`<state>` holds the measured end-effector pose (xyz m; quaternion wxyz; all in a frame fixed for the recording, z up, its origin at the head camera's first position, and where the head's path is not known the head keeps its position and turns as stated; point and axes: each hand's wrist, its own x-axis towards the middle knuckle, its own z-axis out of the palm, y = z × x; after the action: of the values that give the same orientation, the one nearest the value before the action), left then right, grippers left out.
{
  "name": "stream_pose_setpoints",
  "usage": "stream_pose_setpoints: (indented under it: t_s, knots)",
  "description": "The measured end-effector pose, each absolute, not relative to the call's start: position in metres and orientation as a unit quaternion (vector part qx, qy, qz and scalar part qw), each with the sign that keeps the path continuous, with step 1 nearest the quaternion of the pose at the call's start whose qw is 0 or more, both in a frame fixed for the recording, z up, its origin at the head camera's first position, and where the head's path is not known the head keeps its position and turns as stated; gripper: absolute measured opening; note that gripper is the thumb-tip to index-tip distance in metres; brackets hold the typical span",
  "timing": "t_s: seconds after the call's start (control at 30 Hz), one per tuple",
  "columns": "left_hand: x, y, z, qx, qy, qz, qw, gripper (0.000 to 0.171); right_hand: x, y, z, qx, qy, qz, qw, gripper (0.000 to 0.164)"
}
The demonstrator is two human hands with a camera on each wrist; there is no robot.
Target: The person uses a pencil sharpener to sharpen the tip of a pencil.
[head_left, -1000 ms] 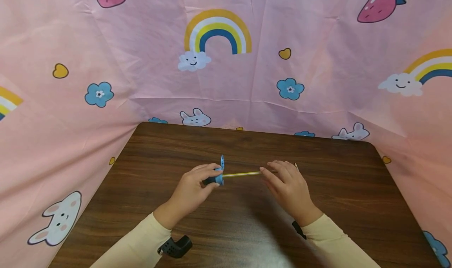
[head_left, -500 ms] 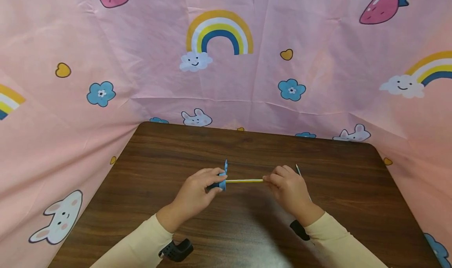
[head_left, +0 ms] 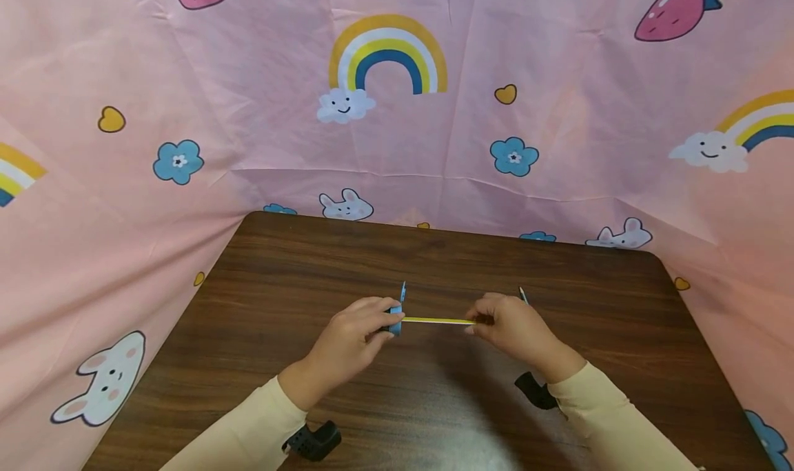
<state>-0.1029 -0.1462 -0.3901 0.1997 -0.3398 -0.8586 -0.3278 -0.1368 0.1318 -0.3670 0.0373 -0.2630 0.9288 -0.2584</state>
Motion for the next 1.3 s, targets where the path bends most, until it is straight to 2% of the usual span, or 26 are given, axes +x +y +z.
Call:
stream_pose_setpoints:
  t_s: [0.13,0.2,0.33,0.47,0.67,0.77,0.83,0.9,1.03,1.1,1.17,1.3]
  knots:
    - [-0.104,-0.147,-0.388,-0.303,-0.869,-0.351,0.173,0.037,-0.134,0.131,-0.378,-0.319,0.916,-0.198,-0.138,0.035]
    - [-0.104,-0.147,-0.386,-0.277,-0.871,-0.375,0.153,0.037,-0.135,0.132,-0.385,-0.353,0.889,-0.184,-0.227,0.040]
    - [-0.105,-0.148,-0.382,-0.226,-0.868,-0.429,0.108,0.037,-0.139,0.133,-0.397,-0.405,0.821,-0.169,-0.365,0.017]
    - [-0.104,-0.148,-0.380,-0.188,-0.866,-0.459,0.065,0.036,-0.141,0.130,-0.405,-0.422,0.772,-0.153,-0.449,0.023]
    - [-0.102,-0.147,-0.373,-0.166,-0.861,-0.480,0.017,0.036,-0.143,0.127,-0.405,-0.428,0.749,-0.154,-0.481,0.023]
    - [-0.101,-0.147,-0.372,-0.195,-0.868,-0.455,0.035,0.037,-0.140,0.127,-0.401,-0.419,0.770,-0.163,-0.453,0.020]
    - [-0.101,-0.147,-0.373,-0.234,-0.876,-0.416,0.073,0.037,-0.137,0.127,-0.396,-0.408,0.801,-0.178,-0.400,0.010]
    - [-0.101,-0.147,-0.375,-0.282,-0.878,-0.367,0.124,0.038,-0.133,0.127,-0.390,-0.387,0.849,-0.211,-0.292,0.002]
    - [-0.105,-0.146,-0.383,-0.368,-0.851,-0.300,0.223,0.035,-0.136,0.133,-0.373,-0.312,0.897,-0.314,0.011,0.004]
    - [-0.106,-0.144,-0.386,-0.390,-0.839,-0.291,0.242,0.033,-0.139,0.136,-0.366,-0.277,0.896,-0.332,0.104,0.005]
    - [-0.106,-0.144,-0.388,-0.397,-0.834,-0.293,0.248,0.032,-0.142,0.138,-0.363,-0.273,0.894,-0.327,0.139,0.008]
    - [-0.106,-0.145,-0.389,-0.390,-0.835,-0.300,0.245,0.030,-0.141,0.137,-0.362,-0.290,0.904,-0.294,0.110,0.009]
